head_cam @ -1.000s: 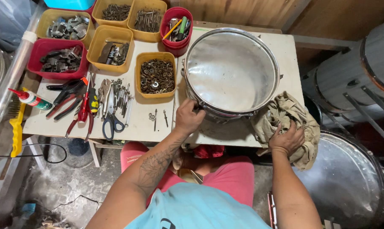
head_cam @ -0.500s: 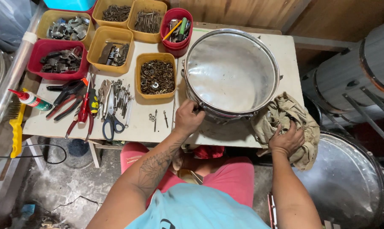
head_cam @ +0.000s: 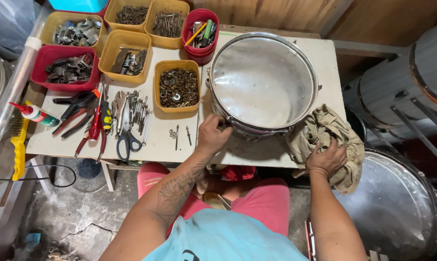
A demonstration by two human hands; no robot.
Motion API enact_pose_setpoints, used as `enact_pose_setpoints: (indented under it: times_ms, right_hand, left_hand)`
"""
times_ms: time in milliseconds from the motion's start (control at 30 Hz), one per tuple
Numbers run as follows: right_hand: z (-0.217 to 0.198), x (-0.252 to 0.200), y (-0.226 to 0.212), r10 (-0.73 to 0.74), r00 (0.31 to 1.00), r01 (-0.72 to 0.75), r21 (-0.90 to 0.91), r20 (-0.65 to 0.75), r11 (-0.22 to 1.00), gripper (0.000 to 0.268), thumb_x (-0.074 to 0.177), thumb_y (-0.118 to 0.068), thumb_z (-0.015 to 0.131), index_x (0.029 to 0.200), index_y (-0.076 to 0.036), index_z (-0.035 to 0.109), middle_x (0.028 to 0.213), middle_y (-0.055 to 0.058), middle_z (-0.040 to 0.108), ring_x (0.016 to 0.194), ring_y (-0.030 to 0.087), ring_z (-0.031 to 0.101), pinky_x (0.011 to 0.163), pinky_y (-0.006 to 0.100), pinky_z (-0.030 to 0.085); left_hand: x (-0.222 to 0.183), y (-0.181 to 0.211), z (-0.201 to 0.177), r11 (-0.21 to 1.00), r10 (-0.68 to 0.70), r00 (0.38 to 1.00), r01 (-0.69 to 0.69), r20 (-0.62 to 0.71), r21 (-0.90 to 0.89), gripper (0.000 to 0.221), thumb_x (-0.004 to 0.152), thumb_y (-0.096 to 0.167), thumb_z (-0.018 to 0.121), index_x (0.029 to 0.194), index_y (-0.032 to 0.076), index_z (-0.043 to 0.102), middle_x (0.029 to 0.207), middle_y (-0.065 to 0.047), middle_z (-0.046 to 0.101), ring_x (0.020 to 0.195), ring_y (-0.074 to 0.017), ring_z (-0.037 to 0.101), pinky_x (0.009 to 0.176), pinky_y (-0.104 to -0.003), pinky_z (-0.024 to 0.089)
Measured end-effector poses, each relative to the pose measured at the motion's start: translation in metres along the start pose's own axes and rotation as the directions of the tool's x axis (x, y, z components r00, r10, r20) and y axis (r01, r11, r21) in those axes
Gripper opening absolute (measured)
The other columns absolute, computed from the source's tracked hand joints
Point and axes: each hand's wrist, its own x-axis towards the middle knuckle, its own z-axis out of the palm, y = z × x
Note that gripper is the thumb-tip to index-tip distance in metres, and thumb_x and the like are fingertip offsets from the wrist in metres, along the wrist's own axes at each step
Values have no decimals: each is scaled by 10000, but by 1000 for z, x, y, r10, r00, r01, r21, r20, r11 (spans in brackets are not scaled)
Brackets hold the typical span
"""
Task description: Repairing a snare drum by sorting through hardware and preparing for assembly on a workbench.
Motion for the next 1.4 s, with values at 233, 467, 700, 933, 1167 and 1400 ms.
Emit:
enact_pose_setpoints:
  times_ms: [233, 467, 700, 933, 1167, 1400]
  right_hand:
    - [1, 0, 0, -11, 1000, 11, -15, -1, 1000, 463, 928, -378, 783, 1298, -130, 656, 1117, 223, 555, 1061, 476, 617, 917, 564, 436]
    - [-3, 1, -4, -22, 999, 21, -25, -39, 999, 425, 1010, -457, 694, 1285, -133, 672, 1111, 216, 567, 1041, 462, 630, 907, 551, 456]
    - [3, 0, 3, -33, 999, 32, -9, -44, 999, 433, 1012, -461, 675, 1286, -127, 679, 1119, 222, 565, 1038, 465, 628, 891, 552, 461]
    - [-5, 3, -4, -44, 998, 43, -6, -45, 999, 435, 1047, -484, 621, 1272, -115, 673, 1050, 208, 544, 978, 467, 624, 872, 555, 462]
    - [-4, 3, -2, -55, 997, 54, -13, -52, 998, 453, 1022, -493, 644, 1265, -113, 687, 1058, 221, 556, 968, 474, 625, 860, 556, 465]
    - [3, 0, 3, -44, 997, 43, -16, -60, 999, 449, 1016, -491, 643, 1283, -131, 676, 1110, 230, 568, 1020, 476, 627, 885, 553, 457]
  left_hand:
    - [1, 14, -5, 1000, 18, 999, -19, 45, 11, 172, 704, 124, 745, 865, 88, 697, 779, -103, 659, 752, -345, 718, 665, -397, 575]
    - [3, 11, -8, 1000, -14, 998, 12, 54, 24, 210, 712, 173, 768, 886, 73, 706, 801, -101, 665, 759, -338, 721, 673, -398, 574]
    - [0, 4, -2, 998, 23, 999, -26, 46, 50, 164, 705, 139, 765, 857, 129, 703, 777, -55, 650, 751, -294, 717, 653, -354, 577]
    - [-4, 0, 2, 996, 36, 997, -42, 62, 84, 161, 729, 111, 733, 880, 59, 710, 774, -117, 656, 731, -357, 716, 640, -402, 579]
    - [2, 10, -5, 996, 54, 998, -57, 43, 66, 174, 699, 155, 769, 852, 113, 697, 769, -71, 639, 734, -318, 709, 655, -379, 573]
    - [-6, 1, 3, 995, 41, 999, -43, 28, 95, 201, 685, 145, 762, 868, 86, 704, 789, -86, 644, 741, -340, 709, 677, -383, 579]
